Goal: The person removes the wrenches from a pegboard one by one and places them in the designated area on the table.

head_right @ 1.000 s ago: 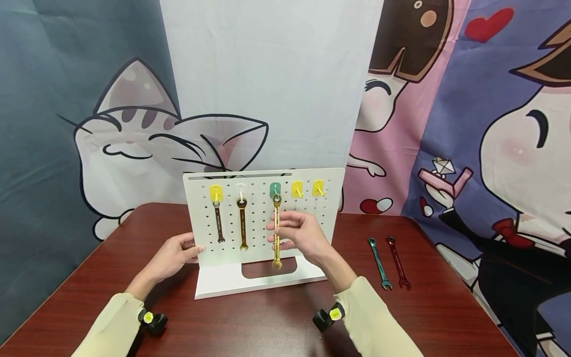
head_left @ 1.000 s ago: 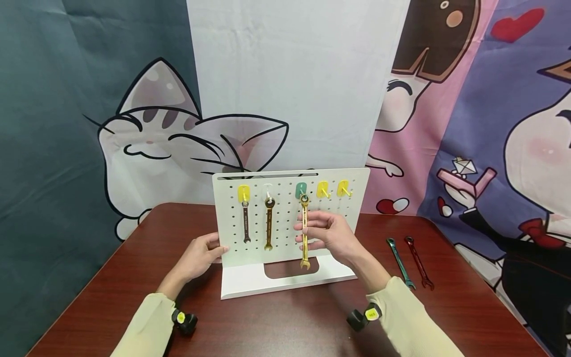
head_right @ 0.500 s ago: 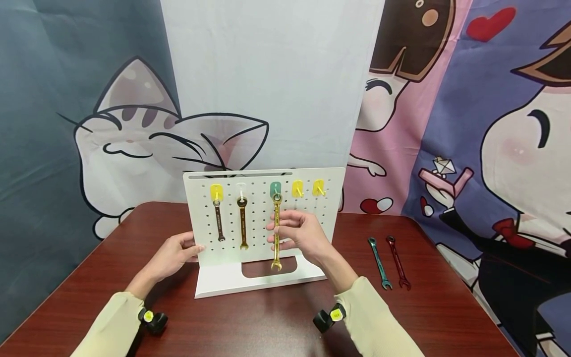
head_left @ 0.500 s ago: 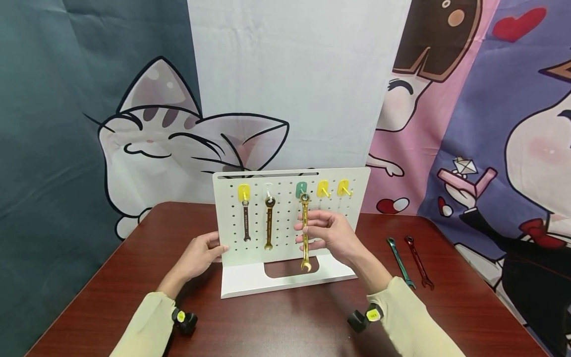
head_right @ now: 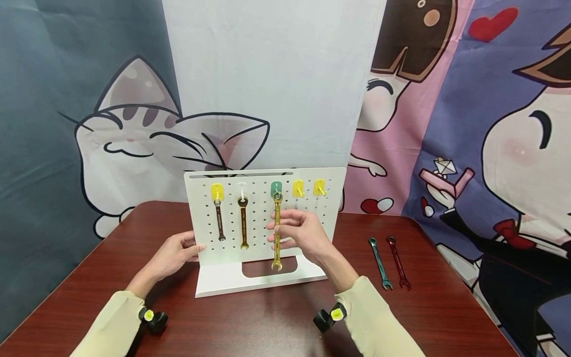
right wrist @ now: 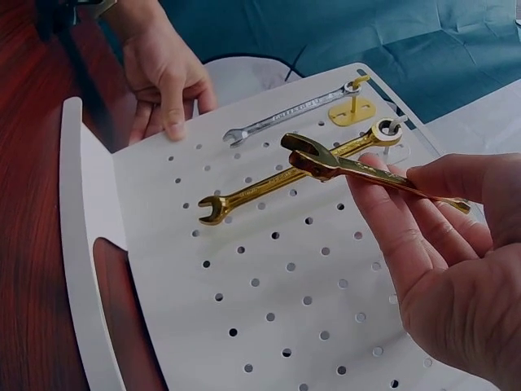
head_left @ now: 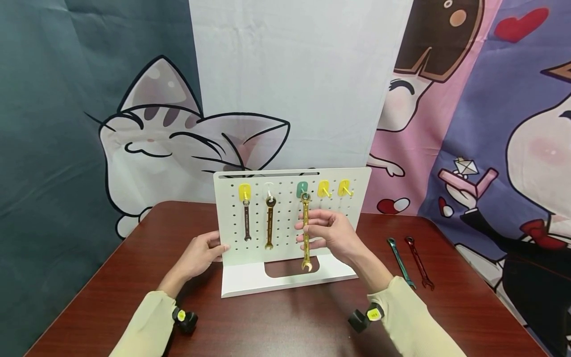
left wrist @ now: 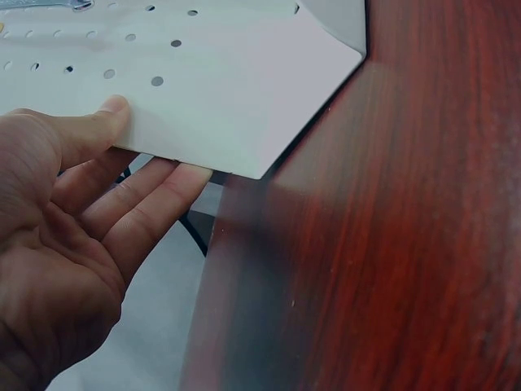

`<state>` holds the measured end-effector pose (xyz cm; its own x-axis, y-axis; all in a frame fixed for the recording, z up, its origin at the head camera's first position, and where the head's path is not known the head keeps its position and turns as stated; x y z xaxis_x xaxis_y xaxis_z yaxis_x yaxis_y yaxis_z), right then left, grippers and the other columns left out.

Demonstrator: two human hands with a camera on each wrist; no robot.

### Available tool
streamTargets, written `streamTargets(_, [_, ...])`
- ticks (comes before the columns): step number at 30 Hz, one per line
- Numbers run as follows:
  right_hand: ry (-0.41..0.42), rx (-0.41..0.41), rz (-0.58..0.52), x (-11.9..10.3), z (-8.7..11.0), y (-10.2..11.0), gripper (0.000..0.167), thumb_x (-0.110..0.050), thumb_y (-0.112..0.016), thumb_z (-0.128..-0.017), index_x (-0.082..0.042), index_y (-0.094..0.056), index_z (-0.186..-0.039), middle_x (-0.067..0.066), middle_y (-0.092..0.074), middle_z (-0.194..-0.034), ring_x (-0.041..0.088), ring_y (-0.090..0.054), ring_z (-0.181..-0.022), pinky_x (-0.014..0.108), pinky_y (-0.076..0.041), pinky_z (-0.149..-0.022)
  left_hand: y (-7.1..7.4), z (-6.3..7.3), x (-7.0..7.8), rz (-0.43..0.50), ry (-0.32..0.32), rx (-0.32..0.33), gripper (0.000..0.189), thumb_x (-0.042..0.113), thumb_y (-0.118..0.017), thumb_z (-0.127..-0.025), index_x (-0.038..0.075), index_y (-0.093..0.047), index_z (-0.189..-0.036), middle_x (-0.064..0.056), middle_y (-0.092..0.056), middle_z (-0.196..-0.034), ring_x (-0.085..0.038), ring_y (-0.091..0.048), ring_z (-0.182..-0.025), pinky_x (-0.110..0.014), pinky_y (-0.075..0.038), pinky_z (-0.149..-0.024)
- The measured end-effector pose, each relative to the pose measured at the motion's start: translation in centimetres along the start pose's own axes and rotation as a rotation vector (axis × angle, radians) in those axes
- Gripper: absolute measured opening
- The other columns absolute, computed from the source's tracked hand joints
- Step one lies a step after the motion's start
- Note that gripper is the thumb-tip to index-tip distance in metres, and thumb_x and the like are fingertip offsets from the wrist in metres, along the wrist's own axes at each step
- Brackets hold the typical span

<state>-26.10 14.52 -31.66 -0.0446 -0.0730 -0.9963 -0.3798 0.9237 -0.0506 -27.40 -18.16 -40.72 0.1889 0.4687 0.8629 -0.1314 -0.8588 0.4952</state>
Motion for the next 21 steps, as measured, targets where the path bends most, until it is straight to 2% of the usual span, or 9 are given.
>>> streamTargets(6, [0.000,0.002,-0.009,-0.19,0.10,-0.06,0.050,0.002,-0.068,-0.097,0.020,-0.050,-0.140,0.019,-0.079,-0.112,0.020,-0.080,-0.082,0.047,-0.067,-0.077,0.02,0.03,0.02,-0.002,0.003,0.001,0.043,0.007,-0.067,-0.103,-0.003,-0.059,-0.144,-0.025,-0.073,-0.128,-0.029,-0.077,-0.103,-0.043,-0.066,-0.085])
streamTargets(13, [0.002,0.002,-0.003,-0.37,0.17,-0.03,0.050,0.002,-0.067,-0.097,0.020,-0.050,-0.140,0.008,-0.081,-0.104,0.019,-0.080,-0.081,0.045,-0.067,-0.076,0.04,0.02,0.04,-0.009,0.002,0.000,0.042,0.007,-0.066,-0.103,-0.003,-0.059,-0.144,-0.026,-0.073,-0.128,-0.029,-0.077,-0.103,-0.043,-0.066,-0.085])
streamTargets(21, [0.007,0.003,-0.005,-0.46,0.24,0.04,0.049,0.002,-0.067,-0.097,0.020,-0.050,-0.140,0.012,-0.080,-0.106,0.020,-0.080,-0.081,0.046,-0.067,-0.076,0.02,0.05,0.19,-0.007,0.004,0.003,0.042,0.007,-0.067,-0.103,-0.003,-0.060,-0.144,-0.025,-0.073,-0.128,-0.028,-0.078,-0.102,-0.042,-0.066,-0.085])
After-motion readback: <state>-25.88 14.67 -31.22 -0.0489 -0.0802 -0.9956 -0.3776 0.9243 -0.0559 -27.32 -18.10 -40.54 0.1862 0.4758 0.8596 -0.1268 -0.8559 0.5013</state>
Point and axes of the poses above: each hand's wrist, its own z-axis away from the middle knuckle, its own y-axis out of the back of the hand, x = y × z, the point moved 4 cm from there along -z, towards the middle knuckle
